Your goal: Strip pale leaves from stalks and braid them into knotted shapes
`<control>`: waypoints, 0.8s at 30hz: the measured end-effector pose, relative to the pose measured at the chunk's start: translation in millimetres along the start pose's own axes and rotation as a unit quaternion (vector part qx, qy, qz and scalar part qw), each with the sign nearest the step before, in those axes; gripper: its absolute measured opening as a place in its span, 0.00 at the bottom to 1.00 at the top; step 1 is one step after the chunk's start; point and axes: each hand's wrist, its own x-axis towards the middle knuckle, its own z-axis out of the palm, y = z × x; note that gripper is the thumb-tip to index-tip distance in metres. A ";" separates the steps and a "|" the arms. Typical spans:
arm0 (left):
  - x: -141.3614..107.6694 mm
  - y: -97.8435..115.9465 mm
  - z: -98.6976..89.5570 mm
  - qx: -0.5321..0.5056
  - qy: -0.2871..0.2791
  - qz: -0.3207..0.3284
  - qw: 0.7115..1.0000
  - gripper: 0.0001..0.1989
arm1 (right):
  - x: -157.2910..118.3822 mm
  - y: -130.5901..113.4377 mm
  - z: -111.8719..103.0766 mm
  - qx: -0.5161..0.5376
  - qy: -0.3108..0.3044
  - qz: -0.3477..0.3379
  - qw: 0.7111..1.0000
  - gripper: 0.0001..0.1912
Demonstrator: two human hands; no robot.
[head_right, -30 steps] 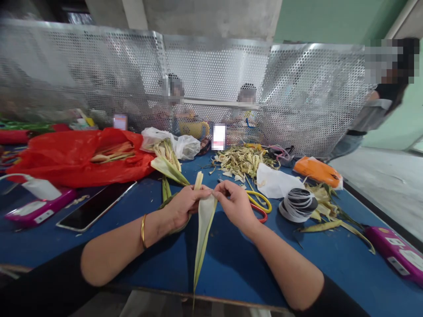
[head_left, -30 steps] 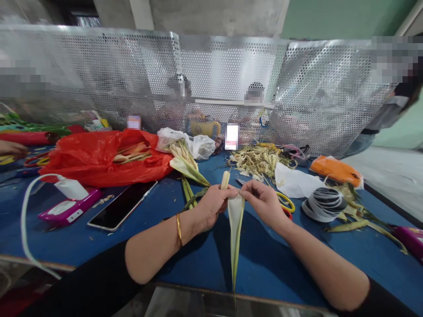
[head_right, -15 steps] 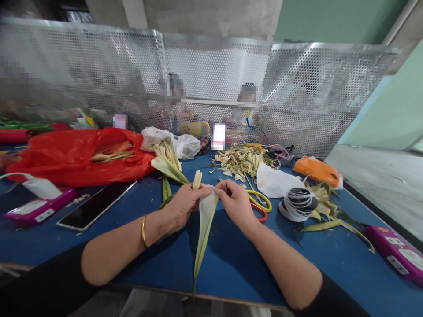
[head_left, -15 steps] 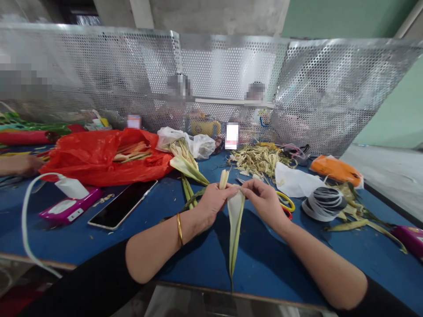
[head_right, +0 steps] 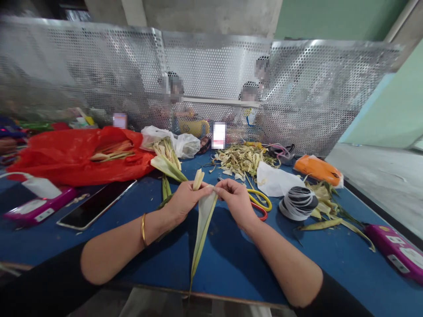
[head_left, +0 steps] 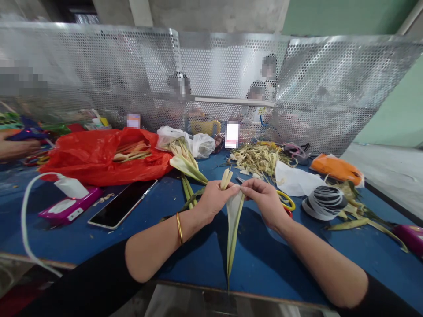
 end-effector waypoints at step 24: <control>-1.6 0.1 2.4 -0.009 0.025 0.001 1.000 0.14 | -1.7 -3.9 4.1 0.002 0.001 0.010 1.000 0.13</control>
